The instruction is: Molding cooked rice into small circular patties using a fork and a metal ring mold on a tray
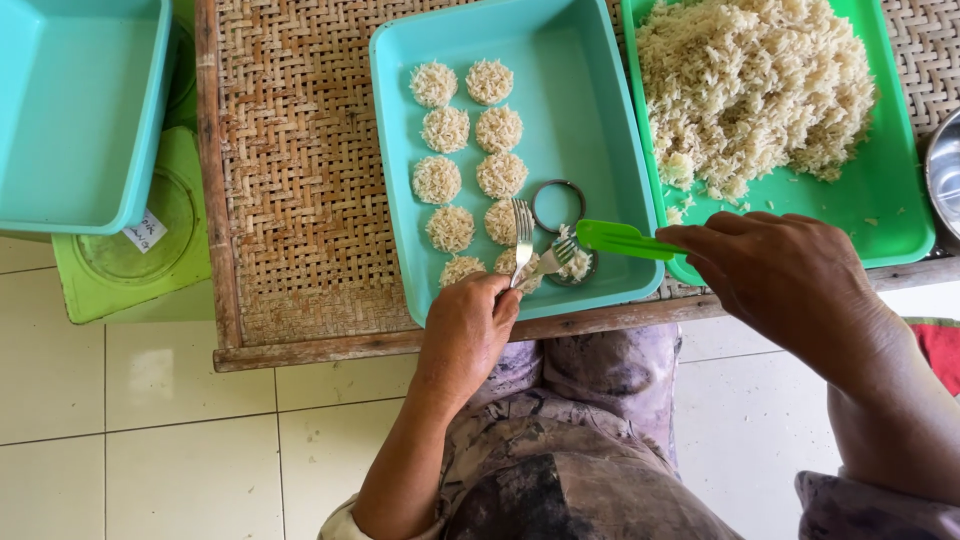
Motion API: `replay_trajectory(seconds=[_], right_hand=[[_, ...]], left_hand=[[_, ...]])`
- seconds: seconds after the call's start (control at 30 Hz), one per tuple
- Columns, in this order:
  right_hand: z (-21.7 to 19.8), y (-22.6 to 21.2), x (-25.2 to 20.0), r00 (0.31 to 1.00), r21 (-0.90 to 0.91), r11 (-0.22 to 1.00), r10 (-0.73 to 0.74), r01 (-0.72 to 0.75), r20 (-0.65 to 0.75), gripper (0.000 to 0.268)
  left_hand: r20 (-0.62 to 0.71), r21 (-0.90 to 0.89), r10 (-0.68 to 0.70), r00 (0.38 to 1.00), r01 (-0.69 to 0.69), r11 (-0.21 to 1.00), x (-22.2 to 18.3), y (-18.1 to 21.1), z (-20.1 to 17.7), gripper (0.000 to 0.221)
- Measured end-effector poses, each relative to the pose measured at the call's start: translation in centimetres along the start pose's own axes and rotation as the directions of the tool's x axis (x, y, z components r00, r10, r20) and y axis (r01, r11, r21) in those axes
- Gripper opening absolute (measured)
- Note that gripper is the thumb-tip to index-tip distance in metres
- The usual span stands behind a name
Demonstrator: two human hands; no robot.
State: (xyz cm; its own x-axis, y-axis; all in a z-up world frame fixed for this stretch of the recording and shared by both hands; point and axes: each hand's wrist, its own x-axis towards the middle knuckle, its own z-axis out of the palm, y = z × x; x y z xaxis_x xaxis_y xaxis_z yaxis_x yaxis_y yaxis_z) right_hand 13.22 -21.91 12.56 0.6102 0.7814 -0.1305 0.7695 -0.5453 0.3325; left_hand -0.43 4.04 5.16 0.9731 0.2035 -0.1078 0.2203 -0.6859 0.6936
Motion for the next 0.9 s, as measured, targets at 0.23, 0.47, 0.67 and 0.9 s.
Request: replay_trajectory(seconds=[0.23,0.47,0.67,0.9], right_hand=[[1.0,-0.6,2.6,0.987,0.176,0.984,0.052,-0.025,-0.151,0.035],[0.8,-0.3,1.3,1.000,0.145,0.989,0.002,0.003,-0.031,0.040],[1.7,-0.5,0.6,1.000,0.129,0.992,-0.008,0.010,-0.013,0.040],[1.4,3.1,-2.8,0.981,-0.708,0.690,-0.193,0.149,0.018,0.049]], left_hand=[[-0.039,-0.041,0.018,0.999,-0.020,0.999,-0.4,-1.4,-0.1,0.014],[-0.070,-0.069,-0.054,0.996,0.049,0.996,-0.6,-1.3,-1.2,0.013],[-0.022,-0.057,-0.034,0.999,0.033,0.998,0.2,-1.4,0.5,0.013],[0.030,-0.004,-0.020,0.999,0.020,1.000,0.4,-1.5,1.1,0.013]])
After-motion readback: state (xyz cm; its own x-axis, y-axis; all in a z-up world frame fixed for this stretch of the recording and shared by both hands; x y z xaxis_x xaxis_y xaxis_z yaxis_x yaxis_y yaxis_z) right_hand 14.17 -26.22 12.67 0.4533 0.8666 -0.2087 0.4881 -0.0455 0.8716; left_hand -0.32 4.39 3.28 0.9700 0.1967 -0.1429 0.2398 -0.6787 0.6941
